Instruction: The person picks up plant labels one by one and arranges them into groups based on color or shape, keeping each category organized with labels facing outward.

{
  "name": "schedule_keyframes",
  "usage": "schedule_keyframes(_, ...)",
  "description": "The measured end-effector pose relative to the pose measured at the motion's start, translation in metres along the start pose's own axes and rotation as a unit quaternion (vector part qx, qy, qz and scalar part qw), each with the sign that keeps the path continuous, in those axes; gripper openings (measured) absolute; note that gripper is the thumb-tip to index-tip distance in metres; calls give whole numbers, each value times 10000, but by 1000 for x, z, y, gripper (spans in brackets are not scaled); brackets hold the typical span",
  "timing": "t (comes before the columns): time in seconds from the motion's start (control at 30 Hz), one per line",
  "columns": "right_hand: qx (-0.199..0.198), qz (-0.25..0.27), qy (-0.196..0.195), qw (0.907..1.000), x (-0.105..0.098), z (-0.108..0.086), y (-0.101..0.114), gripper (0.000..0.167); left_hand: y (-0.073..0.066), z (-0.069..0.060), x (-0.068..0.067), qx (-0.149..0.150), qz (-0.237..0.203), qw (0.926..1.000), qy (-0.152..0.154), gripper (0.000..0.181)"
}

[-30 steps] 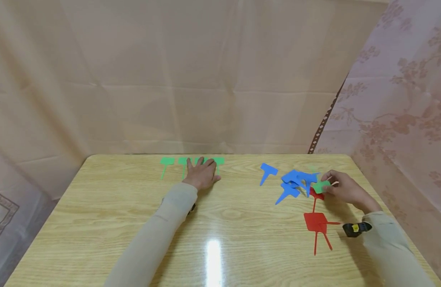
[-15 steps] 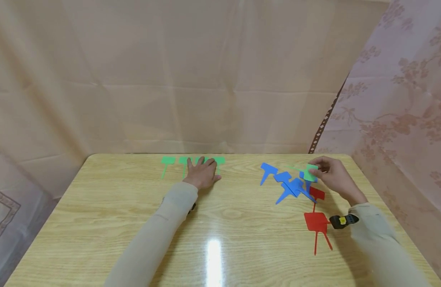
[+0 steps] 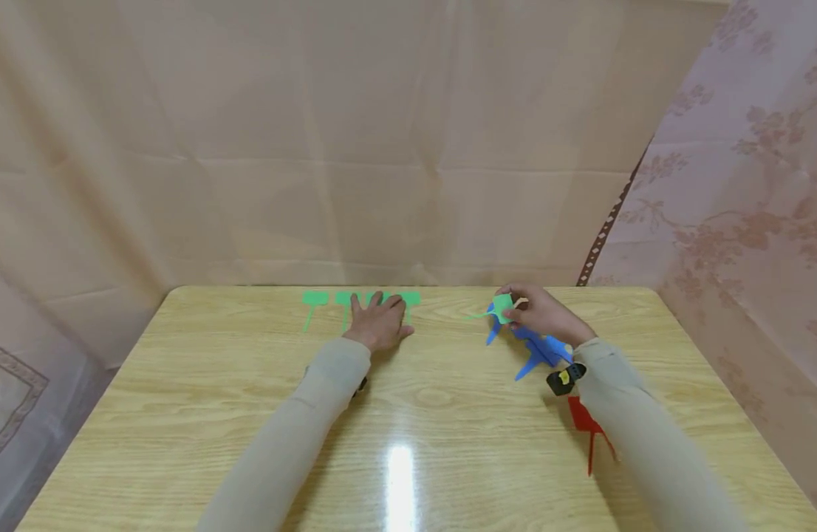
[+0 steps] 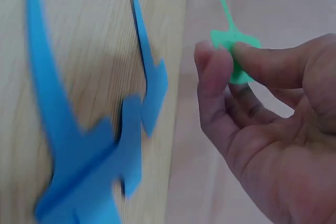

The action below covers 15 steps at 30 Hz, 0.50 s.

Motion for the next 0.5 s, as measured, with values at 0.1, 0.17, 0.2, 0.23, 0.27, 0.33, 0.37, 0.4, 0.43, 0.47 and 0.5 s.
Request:
schedule_keyframes(0.1, -141, -161, 101, 9997, 10, 18, 3, 40, -1, 0, 0, -8, 4, 10000, -7, 57)
schedule_keyframes(0.17, -84, -189, 102, 9997, 15, 27, 5, 40, -1, 0, 0, -11, 18, 10000, 4, 58)
schedule_keyframes(0.2, -109, -194, 109, 9997, 18, 32, 6, 40, -1, 0, 1, -9, 36, 10000, 1, 59)
schedule_keyframes(0.23, -124, -181, 112, 9997, 20, 37, 7, 39, -1, 1, 1, -6, 63, 10000, 5, 60)
schedule_keyframes(0.27, -137, -186, 116, 9997, 23, 41, 7, 38, -1, 1, 1, -3, 78, 10000, -11, 60)
schedule_keyframes(0.33, -248, -271, 184, 9992, 29, 50, 8, 38, -1, 1, 1, -9, 67, 10000, -6, 60)
schedule_keyframes(0.37, -284, -346, 233, 9987, 31, 54, 8, 39, -1, 1, 0, -15, 53, 10000, -4, 60)
schedule_keyframes(0.4, -338, -435, 288, 9981, 34, 58, 8, 41, -1, 1, 0, -19, 38, 10000, 23, 60)
schedule_keyframes(0.43, -350, -525, 339, 9974, 37, 62, 8, 42, -1, 1, 0, -23, 15, 10000, 40, 60)
schedule_keyframes(0.47, -362, -621, 388, 9967, 39, 65, 8, 43, -1, 1, 0, -21, -11, 10000, 53, 60)
schedule_keyframes(0.5, -391, -712, 448, 9957, 42, 69, 9, 45, -1, 1, 0, -21, -32, 10000, 73, 60)
Point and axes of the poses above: each hand's wrist, its own z-axis towards the middle knuckle, its own x-axis out of the palm, y = z × x, the point moved 2 cm from there along z, towards the middle knuckle, and after that the axes turned 12 degrees about -x, right-handed, at the moved point
